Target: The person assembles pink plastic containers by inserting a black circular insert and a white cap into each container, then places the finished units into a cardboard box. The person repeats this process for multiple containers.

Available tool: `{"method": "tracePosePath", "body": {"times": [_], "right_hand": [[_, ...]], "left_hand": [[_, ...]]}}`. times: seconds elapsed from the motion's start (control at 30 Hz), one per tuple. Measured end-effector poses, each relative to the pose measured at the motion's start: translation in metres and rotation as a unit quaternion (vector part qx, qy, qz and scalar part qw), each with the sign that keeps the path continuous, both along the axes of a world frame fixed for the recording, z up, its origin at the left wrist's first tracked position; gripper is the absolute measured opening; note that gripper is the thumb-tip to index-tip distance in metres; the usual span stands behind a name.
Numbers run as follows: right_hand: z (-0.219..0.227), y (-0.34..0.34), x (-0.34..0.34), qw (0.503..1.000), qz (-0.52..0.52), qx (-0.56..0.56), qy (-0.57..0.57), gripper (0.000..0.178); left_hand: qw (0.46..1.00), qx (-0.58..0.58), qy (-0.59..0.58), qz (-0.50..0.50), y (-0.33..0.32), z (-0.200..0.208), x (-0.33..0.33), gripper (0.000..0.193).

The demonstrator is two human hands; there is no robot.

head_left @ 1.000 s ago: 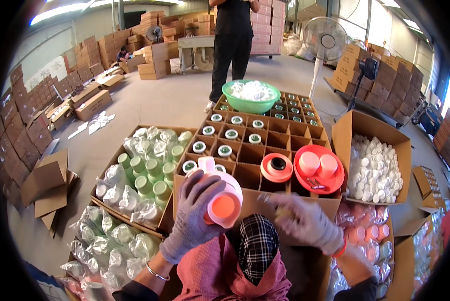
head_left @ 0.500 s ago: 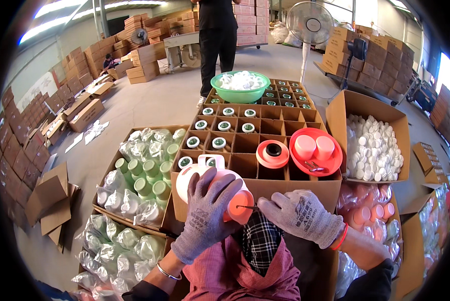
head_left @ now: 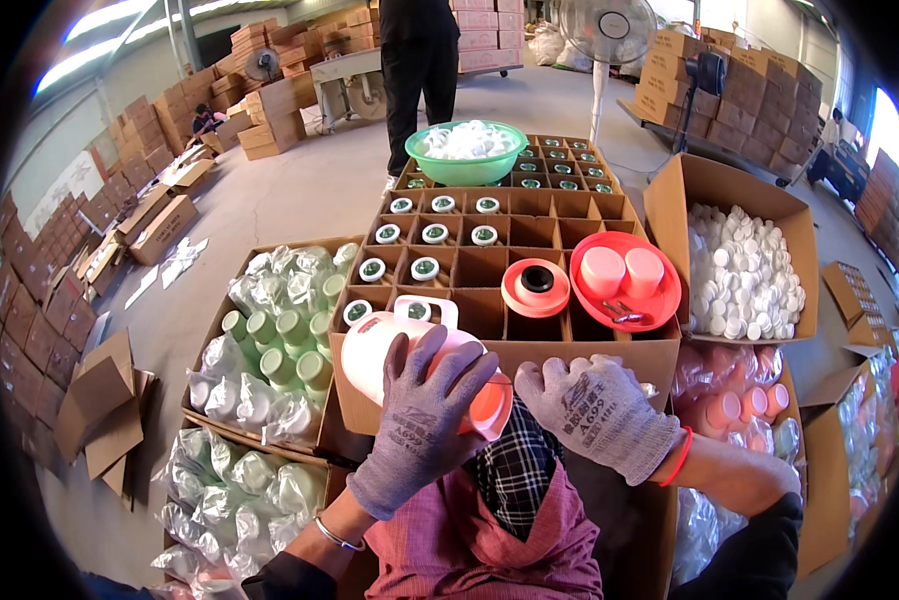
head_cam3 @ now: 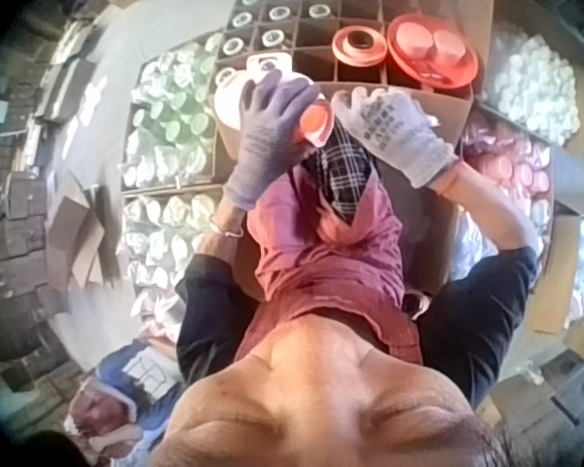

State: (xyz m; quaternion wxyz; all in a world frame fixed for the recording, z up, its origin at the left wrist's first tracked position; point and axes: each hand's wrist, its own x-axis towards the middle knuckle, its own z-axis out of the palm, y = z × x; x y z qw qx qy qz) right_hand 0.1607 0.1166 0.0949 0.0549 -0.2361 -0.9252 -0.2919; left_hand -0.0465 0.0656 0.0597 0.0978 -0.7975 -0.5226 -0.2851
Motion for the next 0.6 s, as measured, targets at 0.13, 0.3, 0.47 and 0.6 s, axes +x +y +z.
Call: {"method": "tracePosePath", "body": {"times": [0.13, 0.3, 0.47, 0.6], "right_hand": [[-0.008, -0.007, -0.002, 0.997, -0.043, -0.066, -0.009, 0.01], [-0.016, -0.017, -0.001, 0.976, -0.093, -0.199, 0.008, 0.01], [-0.046, -0.014, 0.009, 0.965, -0.042, -0.23, 0.116, 0.013], [-0.063, -0.015, 0.012, 0.922, -0.038, -0.32, 0.215, 0.018]], "left_hand": [[1.0, 0.0, 0.015, 0.001, 0.001, -0.004, 0.006, 0.074], [0.999, 0.024, 0.032, 0.029, -0.002, -0.014, 0.017, 0.069], [0.997, 0.034, 0.042, 0.052, -0.011, -0.02, 0.023, 0.066], [0.995, 0.056, 0.052, 0.057, -0.016, -0.026, 0.025, 0.062]]}}
